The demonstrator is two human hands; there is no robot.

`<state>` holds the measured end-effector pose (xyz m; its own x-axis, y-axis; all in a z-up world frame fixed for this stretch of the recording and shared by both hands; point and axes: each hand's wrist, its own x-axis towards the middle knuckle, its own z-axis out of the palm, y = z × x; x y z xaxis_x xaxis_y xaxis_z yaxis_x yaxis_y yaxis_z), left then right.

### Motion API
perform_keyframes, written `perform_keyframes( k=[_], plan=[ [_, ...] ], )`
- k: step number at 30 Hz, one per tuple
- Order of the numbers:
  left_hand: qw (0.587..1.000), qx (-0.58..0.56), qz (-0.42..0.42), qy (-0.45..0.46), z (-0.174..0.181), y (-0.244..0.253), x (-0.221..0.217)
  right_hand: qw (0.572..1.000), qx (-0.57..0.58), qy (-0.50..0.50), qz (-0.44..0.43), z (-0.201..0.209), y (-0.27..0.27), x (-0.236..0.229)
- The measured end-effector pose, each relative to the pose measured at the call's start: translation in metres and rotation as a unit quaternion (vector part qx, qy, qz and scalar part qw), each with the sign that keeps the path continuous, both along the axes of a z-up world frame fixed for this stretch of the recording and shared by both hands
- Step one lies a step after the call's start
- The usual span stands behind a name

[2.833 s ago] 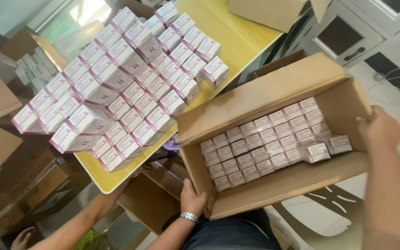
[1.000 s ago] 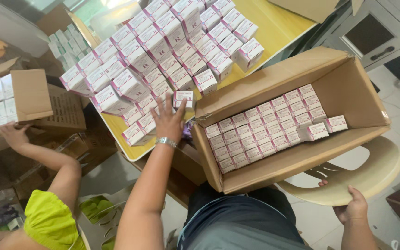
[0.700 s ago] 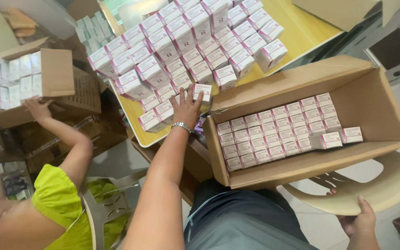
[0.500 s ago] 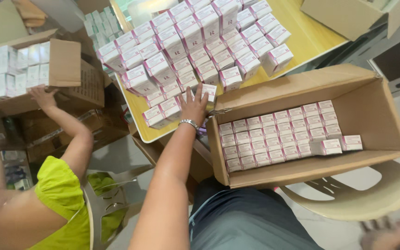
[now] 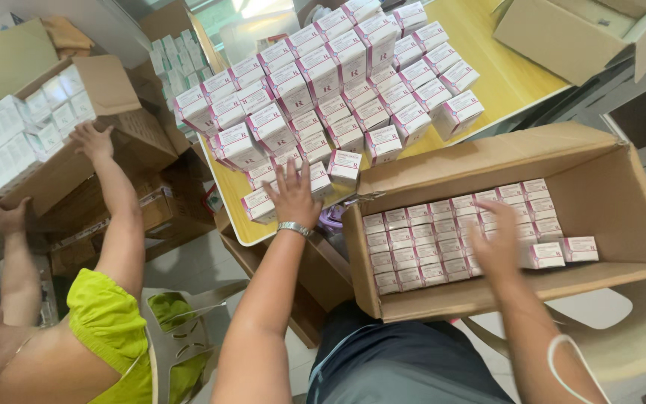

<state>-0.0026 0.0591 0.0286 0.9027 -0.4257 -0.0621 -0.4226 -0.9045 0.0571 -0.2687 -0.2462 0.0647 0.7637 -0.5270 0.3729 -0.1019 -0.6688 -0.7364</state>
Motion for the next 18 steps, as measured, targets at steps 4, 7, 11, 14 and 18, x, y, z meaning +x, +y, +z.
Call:
perform_keyframes(
  k=[4, 7, 11, 14, 18],
  plan=[
    [0.992, 0.103, -0.074, -0.023, 0.003, 0.003, -0.01, 0.982, -0.065, 0.018, 0.179, 0.006, 0.05, 0.124],
    [0.995, 0.066, -0.065, -0.029, -0.016, -0.002, -0.012, 0.958, -0.168, 0.096, 0.211, 0.0, 0.087, 0.185],
    [0.987, 0.016, -0.088, -0.137, -0.041, -0.004, -0.006, 0.935, -0.273, 0.151, 0.168, -0.024, 0.118, 0.231],
    [0.986, -0.033, -0.103, -0.128, -0.042, 0.001, -0.003, 0.944, -0.25, 0.161, 0.146, -0.034, 0.123, 0.242],
    [0.979, -0.112, -0.135, -0.103, -0.02, 0.017, -0.026, 0.976, -0.109, 0.11, 0.153, -0.02, 0.112, 0.213]
  ],
)
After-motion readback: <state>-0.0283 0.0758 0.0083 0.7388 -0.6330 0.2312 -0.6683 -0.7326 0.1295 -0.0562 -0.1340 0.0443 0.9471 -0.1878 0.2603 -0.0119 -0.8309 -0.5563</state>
